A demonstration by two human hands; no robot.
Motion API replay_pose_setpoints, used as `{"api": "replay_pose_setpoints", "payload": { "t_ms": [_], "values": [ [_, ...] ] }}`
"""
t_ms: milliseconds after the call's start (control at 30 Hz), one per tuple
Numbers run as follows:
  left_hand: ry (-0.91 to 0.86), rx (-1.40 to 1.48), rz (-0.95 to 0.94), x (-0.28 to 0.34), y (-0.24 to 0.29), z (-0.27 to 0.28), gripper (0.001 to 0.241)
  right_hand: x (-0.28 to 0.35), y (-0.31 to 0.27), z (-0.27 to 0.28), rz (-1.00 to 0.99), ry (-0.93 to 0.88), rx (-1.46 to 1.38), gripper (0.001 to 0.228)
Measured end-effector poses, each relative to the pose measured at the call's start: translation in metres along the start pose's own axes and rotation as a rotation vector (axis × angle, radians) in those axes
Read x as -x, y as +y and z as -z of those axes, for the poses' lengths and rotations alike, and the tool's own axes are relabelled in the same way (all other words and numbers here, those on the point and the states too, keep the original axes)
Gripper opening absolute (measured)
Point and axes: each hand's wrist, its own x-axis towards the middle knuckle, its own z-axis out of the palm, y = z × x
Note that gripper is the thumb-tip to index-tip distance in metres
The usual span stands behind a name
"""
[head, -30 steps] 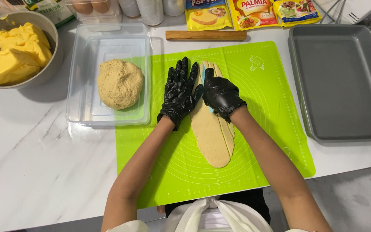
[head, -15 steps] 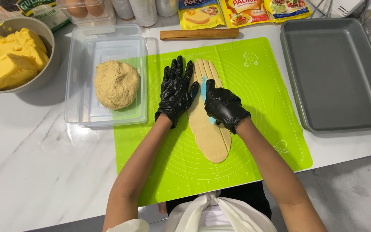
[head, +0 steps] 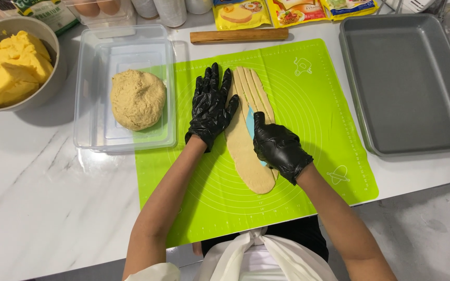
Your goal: Cutting a rolled-out sheet of dough into thin strips using a plastic scraper and then twisting the strips by hand.
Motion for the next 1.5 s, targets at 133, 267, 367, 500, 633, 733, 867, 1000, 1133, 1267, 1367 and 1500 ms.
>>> {"api": "replay_pose_setpoints", "payload": {
  "t_ms": [133, 267, 367, 500, 633, 733, 867, 1000, 1133, 1267, 1367, 1500],
  "values": [
    [0.005, -0.015, -0.004, -0.001, -0.002, -0.004, 0.069, 0.021, -0.002, -0.003, -0.002, 0.002, 0.003, 0.076],
    [0.002, -0.013, -0.003, 0.0, -0.001, -0.003, 0.069, 0.039, -0.003, -0.005, -0.007, 0.005, 0.009, 0.072],
    [0.005, -0.004, -0.006, 0.0, -0.001, -0.001, 0.069, 0.051, -0.004, -0.006, -0.008, 0.008, 0.015, 0.069],
    [0.028, 0.017, -0.012, 0.002, 0.0, -0.001, 0.067, 0.071, -0.004, -0.008, -0.007, 0.013, 0.023, 0.065],
    [0.028, 0.007, -0.014, 0.002, 0.001, 0.0, 0.068, 0.086, -0.007, -0.008, -0.009, 0.013, 0.028, 0.062],
    [0.034, 0.015, -0.013, 0.002, -0.001, -0.002, 0.068, 0.098, -0.011, -0.009, -0.008, 0.015, 0.032, 0.059],
    [0.03, -0.02, -0.008, 0.0, -0.001, -0.004, 0.068, 0.108, -0.013, -0.008, -0.005, 0.019, 0.042, 0.056],
    [0.026, -0.033, -0.007, 0.002, 0.002, 0.0, 0.067, 0.12, -0.016, -0.008, -0.003, 0.023, 0.05, 0.052],
    [0.019, -0.028, -0.003, 0.0, 0.002, 0.0, 0.068, 0.131, -0.022, -0.007, 0.002, 0.023, 0.056, 0.049],
    [0.021, -0.019, -0.007, 0.0, 0.001, 0.001, 0.068, 0.138, -0.028, -0.006, 0.014, 0.027, 0.068, 0.046],
    [0.123, -0.016, -0.072, 0.003, -0.005, -0.011, 0.066, 0.144, -0.032, -0.028, 0.05, 0.134, 0.353, 0.057],
    [0.251, -0.022, -0.161, 0.004, -0.008, -0.018, 0.064, 0.146, -0.035, -0.04, 0.072, 0.25, 0.606, 0.071]
  ]
}}
